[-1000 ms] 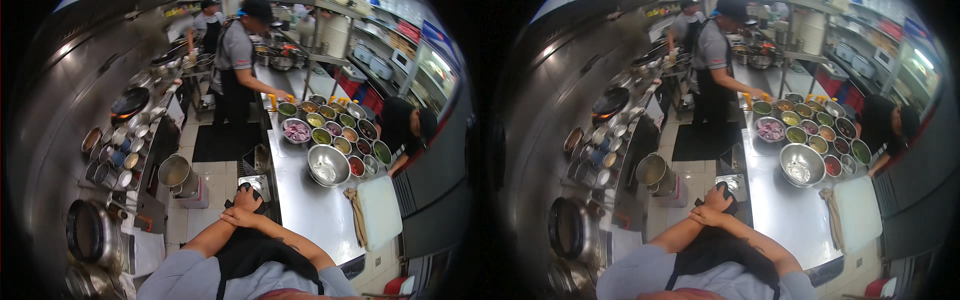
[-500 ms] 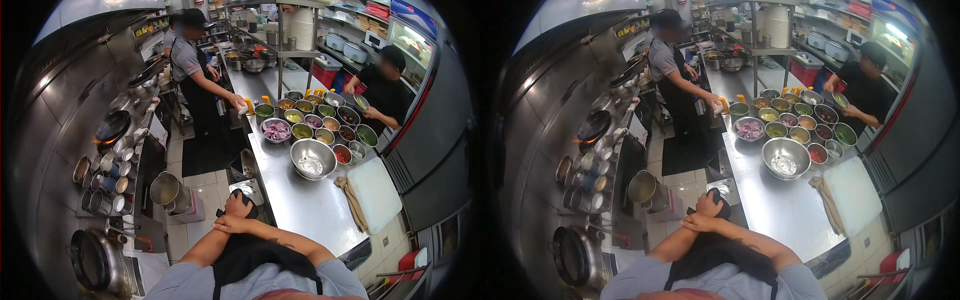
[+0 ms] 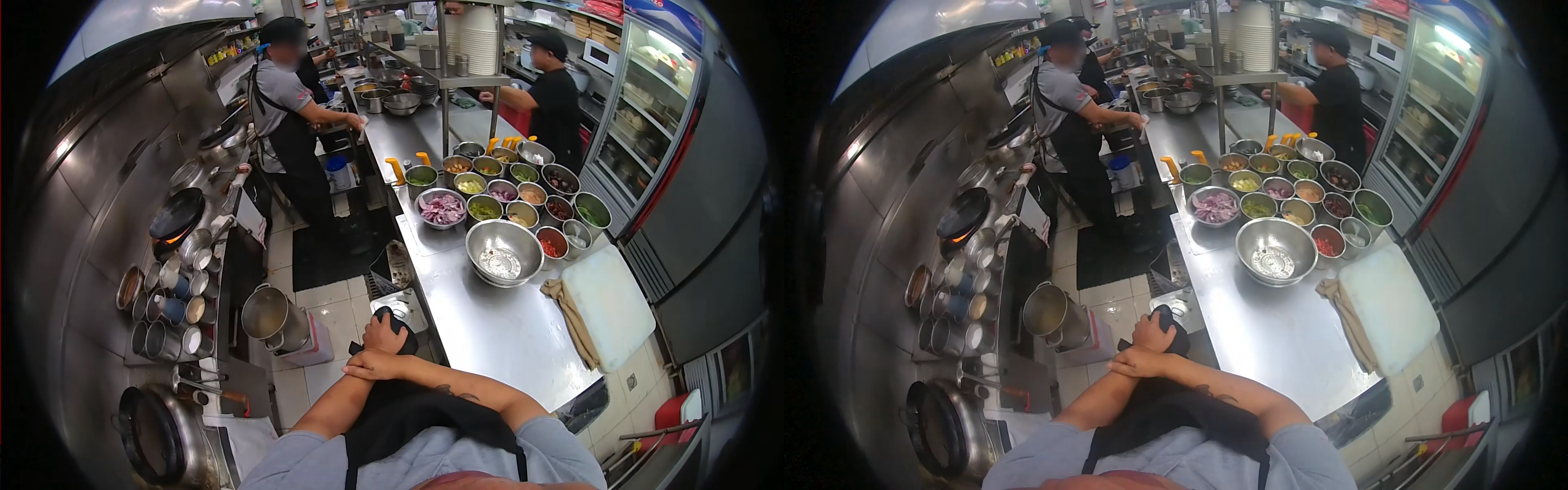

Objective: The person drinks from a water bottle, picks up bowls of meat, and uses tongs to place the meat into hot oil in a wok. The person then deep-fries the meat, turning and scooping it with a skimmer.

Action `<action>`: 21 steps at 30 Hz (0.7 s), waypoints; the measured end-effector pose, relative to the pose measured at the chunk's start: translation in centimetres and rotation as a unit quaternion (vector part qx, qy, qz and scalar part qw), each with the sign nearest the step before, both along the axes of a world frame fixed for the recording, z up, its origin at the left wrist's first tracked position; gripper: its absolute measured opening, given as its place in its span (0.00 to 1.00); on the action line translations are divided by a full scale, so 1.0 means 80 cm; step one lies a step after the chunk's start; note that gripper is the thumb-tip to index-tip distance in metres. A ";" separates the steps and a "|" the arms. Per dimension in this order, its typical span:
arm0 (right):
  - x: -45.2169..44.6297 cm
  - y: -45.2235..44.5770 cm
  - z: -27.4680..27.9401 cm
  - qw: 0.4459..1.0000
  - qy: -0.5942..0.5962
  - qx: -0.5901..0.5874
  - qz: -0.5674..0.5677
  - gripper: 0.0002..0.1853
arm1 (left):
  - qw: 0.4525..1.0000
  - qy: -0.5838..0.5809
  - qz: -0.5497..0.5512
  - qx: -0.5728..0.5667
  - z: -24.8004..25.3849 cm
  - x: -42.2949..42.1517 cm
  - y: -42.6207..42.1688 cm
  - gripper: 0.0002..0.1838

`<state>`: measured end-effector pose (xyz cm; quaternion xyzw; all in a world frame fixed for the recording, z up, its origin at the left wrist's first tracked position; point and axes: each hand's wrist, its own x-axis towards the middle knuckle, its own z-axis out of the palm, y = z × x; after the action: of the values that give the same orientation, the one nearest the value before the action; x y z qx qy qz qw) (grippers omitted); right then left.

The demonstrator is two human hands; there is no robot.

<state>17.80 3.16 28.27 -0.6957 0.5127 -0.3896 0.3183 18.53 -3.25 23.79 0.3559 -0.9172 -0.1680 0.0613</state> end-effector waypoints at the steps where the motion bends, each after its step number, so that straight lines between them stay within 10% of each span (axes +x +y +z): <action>1: 0.000 -0.001 -0.001 1.000 0.001 0.003 0.002 0.24 | 1.000 -0.003 -0.001 0.002 0.000 0.000 0.000 0.35; 21: -0.004 0.003 0.011 1.000 0.004 0.020 0.006 0.25 | 0.999 -0.032 -0.005 0.031 0.011 -0.002 0.000 0.37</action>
<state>17.48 3.40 29.19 -0.6940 0.5173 -0.3744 0.3326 18.35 -3.28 24.67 0.3581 -0.9149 -0.1851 0.0204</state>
